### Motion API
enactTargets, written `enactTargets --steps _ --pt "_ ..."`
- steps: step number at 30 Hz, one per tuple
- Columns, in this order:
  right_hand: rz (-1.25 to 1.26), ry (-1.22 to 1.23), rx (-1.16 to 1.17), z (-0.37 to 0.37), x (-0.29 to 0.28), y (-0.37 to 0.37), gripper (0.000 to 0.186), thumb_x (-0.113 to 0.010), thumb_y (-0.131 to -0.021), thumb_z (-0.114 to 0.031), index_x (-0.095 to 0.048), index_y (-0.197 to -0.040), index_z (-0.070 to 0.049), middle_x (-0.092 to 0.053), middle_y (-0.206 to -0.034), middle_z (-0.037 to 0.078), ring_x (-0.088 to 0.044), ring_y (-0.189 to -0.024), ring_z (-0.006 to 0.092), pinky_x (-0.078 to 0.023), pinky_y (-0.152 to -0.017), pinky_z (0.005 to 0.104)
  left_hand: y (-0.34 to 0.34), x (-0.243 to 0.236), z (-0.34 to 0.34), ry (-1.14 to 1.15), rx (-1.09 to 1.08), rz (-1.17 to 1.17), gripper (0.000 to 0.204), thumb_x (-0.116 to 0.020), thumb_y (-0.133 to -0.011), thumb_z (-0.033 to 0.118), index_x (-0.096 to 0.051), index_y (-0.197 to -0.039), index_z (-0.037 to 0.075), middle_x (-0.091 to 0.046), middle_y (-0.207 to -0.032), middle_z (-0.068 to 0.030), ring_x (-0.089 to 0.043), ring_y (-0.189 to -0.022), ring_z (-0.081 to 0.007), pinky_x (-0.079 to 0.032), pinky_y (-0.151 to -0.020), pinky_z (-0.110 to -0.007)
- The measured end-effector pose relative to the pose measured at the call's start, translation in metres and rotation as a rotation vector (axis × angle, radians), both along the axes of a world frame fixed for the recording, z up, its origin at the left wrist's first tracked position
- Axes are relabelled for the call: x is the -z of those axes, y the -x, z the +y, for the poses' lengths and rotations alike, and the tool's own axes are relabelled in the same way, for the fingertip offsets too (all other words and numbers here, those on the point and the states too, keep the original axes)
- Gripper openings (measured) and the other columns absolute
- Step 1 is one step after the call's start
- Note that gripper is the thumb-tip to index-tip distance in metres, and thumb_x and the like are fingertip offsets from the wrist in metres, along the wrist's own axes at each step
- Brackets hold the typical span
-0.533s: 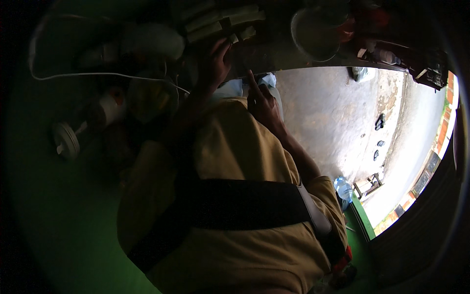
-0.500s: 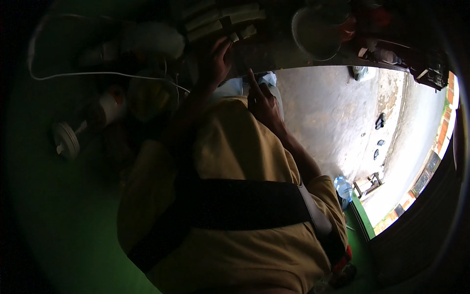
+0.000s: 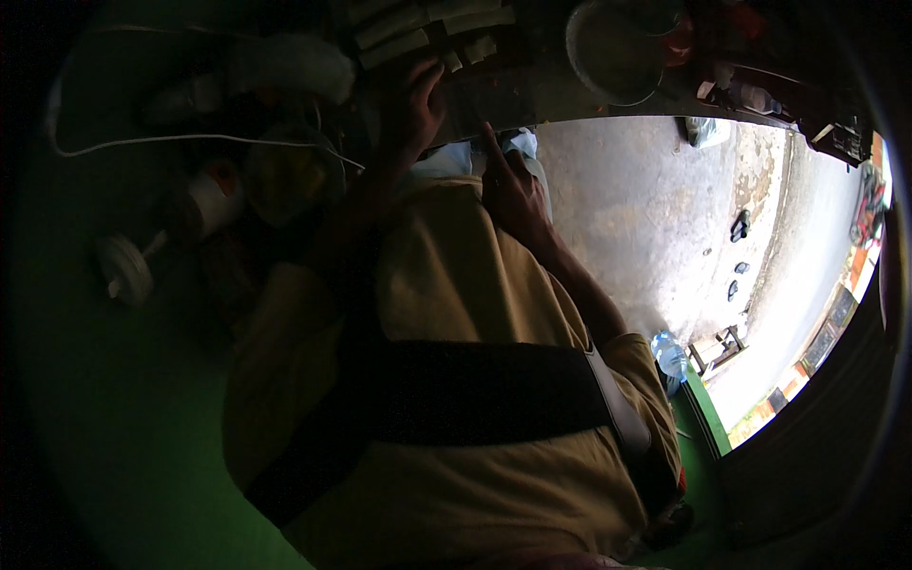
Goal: The person uses a knife to cut small rectangular wooden blocks on a workbench. They repeatedly pick up a block, slice it, and place the pieces back on the bench. The task continues with multiple blocks handled one at a time.
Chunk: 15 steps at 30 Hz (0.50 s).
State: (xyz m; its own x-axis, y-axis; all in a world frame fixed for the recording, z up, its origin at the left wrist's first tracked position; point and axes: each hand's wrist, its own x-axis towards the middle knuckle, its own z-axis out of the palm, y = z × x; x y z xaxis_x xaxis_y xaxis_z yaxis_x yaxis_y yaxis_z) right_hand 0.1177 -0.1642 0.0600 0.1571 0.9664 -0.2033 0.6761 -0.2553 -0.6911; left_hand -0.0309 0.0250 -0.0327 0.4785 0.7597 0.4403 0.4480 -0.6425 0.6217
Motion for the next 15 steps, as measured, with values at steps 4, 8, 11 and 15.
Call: enactTargets --steps 4,8,11,15 --pt "-0.028 -0.017 0.069 -0.012 0.009 -0.005 0.079 -0.063 -0.095 -0.006 -0.035 -0.168 -0.020 -0.061 -0.112 0.022 -0.069 -0.081 0.0410 -0.060 -0.069 0.0503 -0.004 -0.006 0.001 0.002 -0.032 -0.095 0.033 -0.075 -0.093 0.006 -0.069 -0.125 0.003 -0.070 -0.124 -0.0155 -0.069 -0.113 -0.0370 -0.057 -0.098 -0.044" --pt "-0.007 -0.083 0.049 -0.013 0.017 -0.003 0.078 -0.063 -0.095 -0.006 -0.038 -0.167 -0.021 -0.062 -0.107 0.019 -0.068 -0.076 0.0367 -0.059 -0.066 0.0482 0.002 -0.012 -0.002 0.010 -0.096 -0.070 0.028 -0.076 -0.095 0.010 -0.069 -0.122 0.004 -0.071 -0.119 -0.0157 -0.070 -0.108 -0.0363 -0.057 -0.094 -0.044" --pt "0.004 -0.175 0.006 -0.006 0.012 -0.003 0.078 -0.065 -0.094 -0.005 -0.039 -0.166 -0.022 -0.062 -0.102 0.017 -0.067 -0.074 0.0345 -0.059 -0.065 0.0465 0.011 0.007 -0.004 0.024 -0.119 -0.088 0.022 -0.077 -0.094 0.009 -0.071 -0.115 0.005 -0.071 -0.114 -0.0141 -0.070 -0.105 -0.0349 -0.056 -0.091 -0.043" --pt "0.047 -0.142 -0.002 0.000 0.010 0.001 0.081 -0.067 -0.093 -0.006 -0.038 -0.167 -0.021 -0.063 -0.099 0.016 -0.067 -0.076 0.0333 -0.060 -0.066 0.0461 0.004 -0.011 -0.003 -0.023 -0.116 -0.122 0.017 -0.079 -0.091 0.009 -0.073 -0.108 0.005 -0.071 -0.109 -0.0115 -0.070 -0.100 -0.0334 -0.056 -0.086 -0.042"
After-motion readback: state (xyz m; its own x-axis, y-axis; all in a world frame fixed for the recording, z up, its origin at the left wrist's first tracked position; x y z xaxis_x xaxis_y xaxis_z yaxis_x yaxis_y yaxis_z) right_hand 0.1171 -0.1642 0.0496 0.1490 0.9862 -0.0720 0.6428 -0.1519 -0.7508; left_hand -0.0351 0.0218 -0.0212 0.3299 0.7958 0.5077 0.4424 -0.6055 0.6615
